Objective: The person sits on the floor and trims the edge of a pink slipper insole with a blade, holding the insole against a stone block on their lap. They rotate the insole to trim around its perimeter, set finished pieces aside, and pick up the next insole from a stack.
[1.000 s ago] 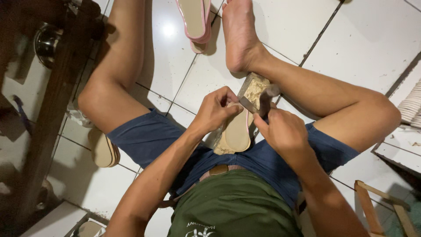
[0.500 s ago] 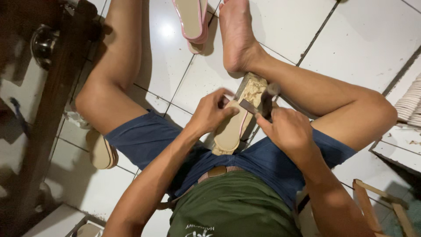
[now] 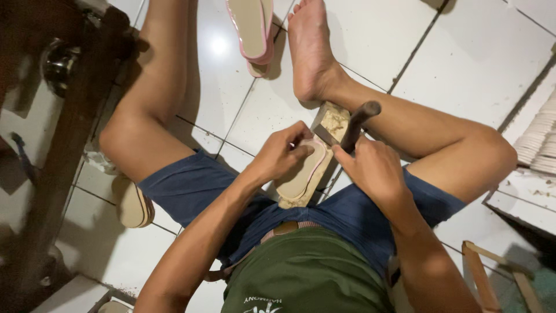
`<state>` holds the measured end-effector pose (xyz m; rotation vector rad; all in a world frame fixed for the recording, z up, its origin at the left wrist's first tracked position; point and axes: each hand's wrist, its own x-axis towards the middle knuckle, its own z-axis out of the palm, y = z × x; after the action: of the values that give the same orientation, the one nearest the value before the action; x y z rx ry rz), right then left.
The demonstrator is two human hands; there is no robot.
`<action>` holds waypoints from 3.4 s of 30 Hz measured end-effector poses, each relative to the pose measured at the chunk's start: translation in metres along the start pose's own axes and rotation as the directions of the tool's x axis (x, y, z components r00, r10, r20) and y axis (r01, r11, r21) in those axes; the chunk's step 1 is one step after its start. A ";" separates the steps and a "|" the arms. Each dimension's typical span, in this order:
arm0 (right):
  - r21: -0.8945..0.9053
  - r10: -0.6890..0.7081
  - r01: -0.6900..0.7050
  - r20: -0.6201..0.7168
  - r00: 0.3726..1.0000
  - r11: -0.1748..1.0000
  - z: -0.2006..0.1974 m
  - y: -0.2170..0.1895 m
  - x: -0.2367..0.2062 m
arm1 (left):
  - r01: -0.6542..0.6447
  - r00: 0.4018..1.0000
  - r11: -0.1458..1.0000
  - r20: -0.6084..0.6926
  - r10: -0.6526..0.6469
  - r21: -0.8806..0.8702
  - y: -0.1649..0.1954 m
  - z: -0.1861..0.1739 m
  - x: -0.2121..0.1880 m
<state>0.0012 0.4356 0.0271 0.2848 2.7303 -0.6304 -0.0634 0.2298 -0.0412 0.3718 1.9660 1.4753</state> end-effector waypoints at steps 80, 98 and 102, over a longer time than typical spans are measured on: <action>-0.173 -0.204 0.181 -0.125 0.971 0.968 0.013 0.004 -0.019 | 0.084 0.992 0.994 -0.093 -0.090 -0.074 0.020 -0.004 -0.017; -0.108 -0.300 0.284 -0.194 0.934 0.953 0.016 0.005 -0.005 | -0.042 0.999 0.997 0.012 0.042 0.066 0.007 -0.006 -0.015; -0.155 -0.261 0.235 -0.181 0.948 0.960 0.017 -0.003 -0.016 | 0.108 0.990 0.976 -0.073 -0.123 -0.187 0.005 0.004 -0.016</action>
<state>0.0194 0.4236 0.0191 -0.0323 3.0146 -0.5050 -0.0496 0.2255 -0.0318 0.1148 1.8635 1.6020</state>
